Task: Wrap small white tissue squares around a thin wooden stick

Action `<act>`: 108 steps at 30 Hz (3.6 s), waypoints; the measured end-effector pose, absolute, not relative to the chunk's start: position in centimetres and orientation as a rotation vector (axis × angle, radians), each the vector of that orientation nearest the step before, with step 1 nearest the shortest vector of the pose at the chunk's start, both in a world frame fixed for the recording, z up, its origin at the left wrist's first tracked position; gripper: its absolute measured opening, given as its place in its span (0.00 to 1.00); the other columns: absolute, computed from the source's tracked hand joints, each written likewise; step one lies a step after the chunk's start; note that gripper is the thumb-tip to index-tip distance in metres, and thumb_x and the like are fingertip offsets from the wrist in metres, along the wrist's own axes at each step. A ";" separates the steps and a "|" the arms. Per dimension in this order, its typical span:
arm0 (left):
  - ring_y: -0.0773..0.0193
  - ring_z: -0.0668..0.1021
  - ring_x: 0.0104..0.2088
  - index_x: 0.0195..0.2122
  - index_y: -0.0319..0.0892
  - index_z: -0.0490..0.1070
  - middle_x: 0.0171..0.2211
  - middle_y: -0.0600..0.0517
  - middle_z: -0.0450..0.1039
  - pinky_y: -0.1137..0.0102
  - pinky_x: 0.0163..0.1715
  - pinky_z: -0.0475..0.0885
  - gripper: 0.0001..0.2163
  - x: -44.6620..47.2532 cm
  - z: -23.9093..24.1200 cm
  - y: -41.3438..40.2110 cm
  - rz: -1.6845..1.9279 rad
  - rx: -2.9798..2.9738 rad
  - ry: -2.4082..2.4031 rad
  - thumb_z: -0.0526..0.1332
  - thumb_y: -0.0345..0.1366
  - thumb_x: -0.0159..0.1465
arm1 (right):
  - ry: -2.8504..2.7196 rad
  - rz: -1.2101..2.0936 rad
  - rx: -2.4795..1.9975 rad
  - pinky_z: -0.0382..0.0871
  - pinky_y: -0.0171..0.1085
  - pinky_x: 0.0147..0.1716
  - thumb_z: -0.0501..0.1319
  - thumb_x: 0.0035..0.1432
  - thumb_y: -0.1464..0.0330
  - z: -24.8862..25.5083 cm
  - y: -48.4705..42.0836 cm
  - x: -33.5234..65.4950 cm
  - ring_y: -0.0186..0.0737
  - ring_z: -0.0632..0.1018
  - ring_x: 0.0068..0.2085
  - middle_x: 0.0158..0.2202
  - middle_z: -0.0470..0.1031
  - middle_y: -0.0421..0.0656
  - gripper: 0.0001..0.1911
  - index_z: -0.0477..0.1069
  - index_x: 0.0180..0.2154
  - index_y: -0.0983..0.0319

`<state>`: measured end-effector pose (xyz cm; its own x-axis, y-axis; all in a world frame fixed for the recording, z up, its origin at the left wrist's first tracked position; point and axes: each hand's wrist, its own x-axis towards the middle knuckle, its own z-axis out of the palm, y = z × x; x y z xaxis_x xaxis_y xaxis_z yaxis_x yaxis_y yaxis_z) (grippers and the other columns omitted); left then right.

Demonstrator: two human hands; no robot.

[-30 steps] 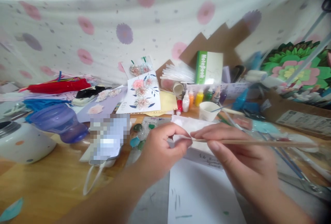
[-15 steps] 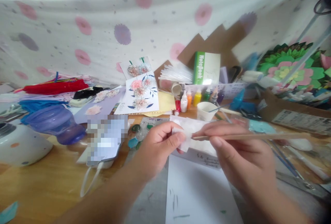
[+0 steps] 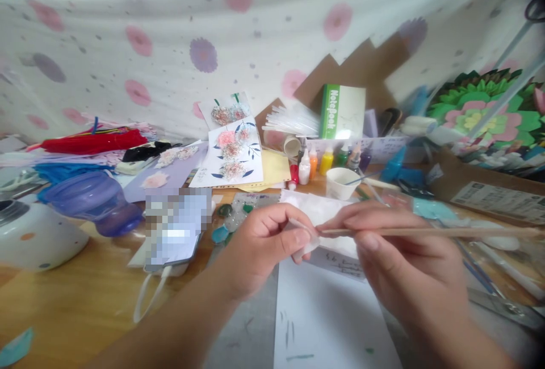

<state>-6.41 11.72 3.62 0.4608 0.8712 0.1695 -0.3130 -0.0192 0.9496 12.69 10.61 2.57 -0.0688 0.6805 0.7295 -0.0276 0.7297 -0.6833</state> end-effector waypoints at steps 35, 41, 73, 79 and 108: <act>0.72 0.74 0.24 0.28 0.39 0.76 0.22 0.56 0.75 0.76 0.28 0.69 0.04 -6.9 4.4 11.6 0.798 1.342 0.691 0.67 0.32 0.60 | -1.724 0.667 -0.486 0.79 0.38 0.38 0.63 0.57 0.81 4.6 10.2 12.8 0.40 0.83 0.37 0.34 0.83 0.41 0.15 0.79 0.39 0.57; 0.70 0.74 0.25 0.30 0.39 0.76 0.23 0.55 0.74 0.73 0.28 0.69 0.04 -7.0 4.2 11.7 0.814 1.322 0.641 0.68 0.33 0.59 | -1.742 0.680 -0.503 0.79 0.38 0.37 0.63 0.57 0.80 4.7 10.2 13.0 0.40 0.82 0.37 0.34 0.83 0.41 0.14 0.79 0.39 0.56; 0.68 0.65 0.25 0.27 0.41 0.68 0.23 0.57 0.65 0.71 0.26 0.60 0.09 -5.8 3.6 11.4 1.101 1.510 0.985 0.63 0.39 0.61 | -1.846 0.347 -0.584 0.78 0.41 0.39 0.62 0.58 0.79 3.8 10.7 12.7 0.43 0.82 0.39 0.37 0.83 0.43 0.16 0.77 0.44 0.57; 0.69 0.64 0.24 0.24 0.41 0.68 0.21 0.57 0.65 0.72 0.25 0.58 0.08 -5.5 3.6 11.8 1.105 1.417 1.095 0.62 0.35 0.59 | -1.815 0.275 -0.675 0.78 0.42 0.37 0.62 0.60 0.77 3.7 11.1 12.8 0.43 0.82 0.37 0.35 0.83 0.43 0.13 0.78 0.42 0.57; 0.68 0.66 0.25 0.25 0.42 0.66 0.23 0.57 0.64 0.73 0.25 0.61 0.06 -6.5 2.9 12.8 1.058 1.789 1.253 0.58 0.33 0.59 | -1.612 0.429 -0.824 0.78 0.41 0.36 0.62 0.59 0.72 2.5 13.0 12.8 0.42 0.82 0.37 0.33 0.82 0.44 0.07 0.80 0.32 0.60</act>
<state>-6.51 12.84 2.89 0.1988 0.9538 0.2253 0.3820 -0.2871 0.8784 12.81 12.98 2.51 -0.0338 0.7144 0.6989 0.2729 0.6793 -0.6812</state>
